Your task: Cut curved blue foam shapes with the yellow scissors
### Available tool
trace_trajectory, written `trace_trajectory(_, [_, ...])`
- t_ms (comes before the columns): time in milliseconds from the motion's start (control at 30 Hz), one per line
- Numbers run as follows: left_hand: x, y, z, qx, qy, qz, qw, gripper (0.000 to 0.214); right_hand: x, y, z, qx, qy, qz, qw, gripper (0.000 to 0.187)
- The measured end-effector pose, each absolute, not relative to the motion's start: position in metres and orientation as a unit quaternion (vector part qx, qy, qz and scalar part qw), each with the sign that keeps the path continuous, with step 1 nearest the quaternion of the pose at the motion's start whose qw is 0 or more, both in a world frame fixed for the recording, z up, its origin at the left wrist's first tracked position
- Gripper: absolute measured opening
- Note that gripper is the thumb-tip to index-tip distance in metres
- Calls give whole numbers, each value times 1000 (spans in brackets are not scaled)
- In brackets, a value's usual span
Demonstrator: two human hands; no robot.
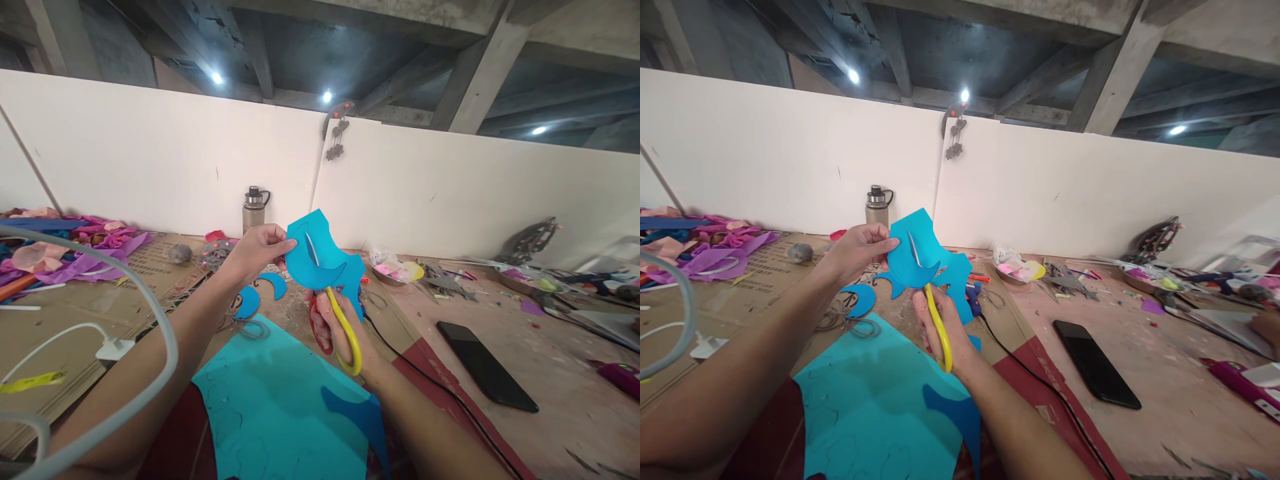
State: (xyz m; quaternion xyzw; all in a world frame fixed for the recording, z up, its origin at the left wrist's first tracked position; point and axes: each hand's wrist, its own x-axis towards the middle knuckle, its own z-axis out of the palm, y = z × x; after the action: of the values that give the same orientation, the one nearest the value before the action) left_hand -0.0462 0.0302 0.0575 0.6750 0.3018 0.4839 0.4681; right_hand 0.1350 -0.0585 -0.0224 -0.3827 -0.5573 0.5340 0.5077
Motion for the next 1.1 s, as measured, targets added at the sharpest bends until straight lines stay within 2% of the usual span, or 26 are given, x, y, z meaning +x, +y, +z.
trace_trajectory(667, [-48,22,69,639,341,462,511,44,138,-60,-21,-388,-587,505,500,49])
trace_trajectory(1100, [-47,19,67,694,370,431,443,41,133,-59,-19,-357,-614,487,508,51])
